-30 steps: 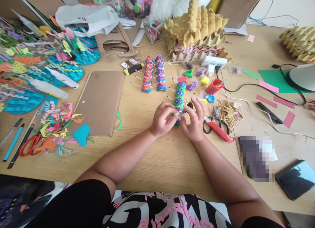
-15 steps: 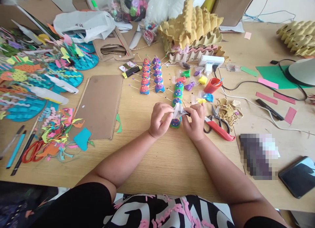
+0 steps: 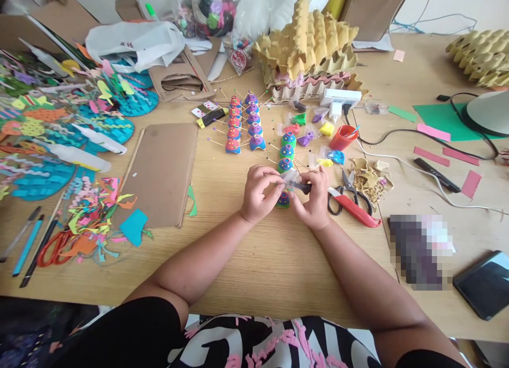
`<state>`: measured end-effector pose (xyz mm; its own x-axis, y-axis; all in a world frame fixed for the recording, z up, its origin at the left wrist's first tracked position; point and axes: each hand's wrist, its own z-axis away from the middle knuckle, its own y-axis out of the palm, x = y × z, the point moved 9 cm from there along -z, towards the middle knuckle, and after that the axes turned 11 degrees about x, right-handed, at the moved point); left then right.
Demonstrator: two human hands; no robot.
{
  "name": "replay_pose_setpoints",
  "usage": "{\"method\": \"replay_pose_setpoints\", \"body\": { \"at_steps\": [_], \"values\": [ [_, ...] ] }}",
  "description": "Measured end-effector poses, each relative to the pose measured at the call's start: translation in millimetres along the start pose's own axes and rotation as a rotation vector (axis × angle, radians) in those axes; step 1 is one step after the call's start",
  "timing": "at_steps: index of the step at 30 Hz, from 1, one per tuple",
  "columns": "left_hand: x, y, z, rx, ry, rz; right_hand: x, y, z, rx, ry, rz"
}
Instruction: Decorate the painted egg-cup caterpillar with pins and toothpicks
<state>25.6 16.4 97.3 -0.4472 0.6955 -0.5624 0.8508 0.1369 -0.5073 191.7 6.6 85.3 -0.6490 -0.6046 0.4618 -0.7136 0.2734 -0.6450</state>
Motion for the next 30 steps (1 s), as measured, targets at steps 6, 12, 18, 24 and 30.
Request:
{"method": "replay_pose_setpoints", "body": {
  "at_steps": [6,12,18,24,30],
  "values": [
    [6.2,2.4,1.4,0.016,-0.059,0.066,-4.6,-0.7,0.6,-0.052,0.011,0.016],
    [11.2,3.1,4.3,0.025,-0.085,0.193,-11.2,0.1,-2.8,-0.036,0.03,-0.056],
    [25.8,5.4,4.6,0.002,-0.138,0.252,-10.7,2.7,-5.4,0.01,0.011,-0.145],
    [30.8,13.6,2.7,0.059,-0.139,0.265,-10.5,2.9,-5.6,0.019,0.001,-0.113],
    [29.9,15.7,2.1,0.094,-0.125,0.227,-10.6,3.8,-4.9,0.034,-0.003,-0.109]
  ]
}}
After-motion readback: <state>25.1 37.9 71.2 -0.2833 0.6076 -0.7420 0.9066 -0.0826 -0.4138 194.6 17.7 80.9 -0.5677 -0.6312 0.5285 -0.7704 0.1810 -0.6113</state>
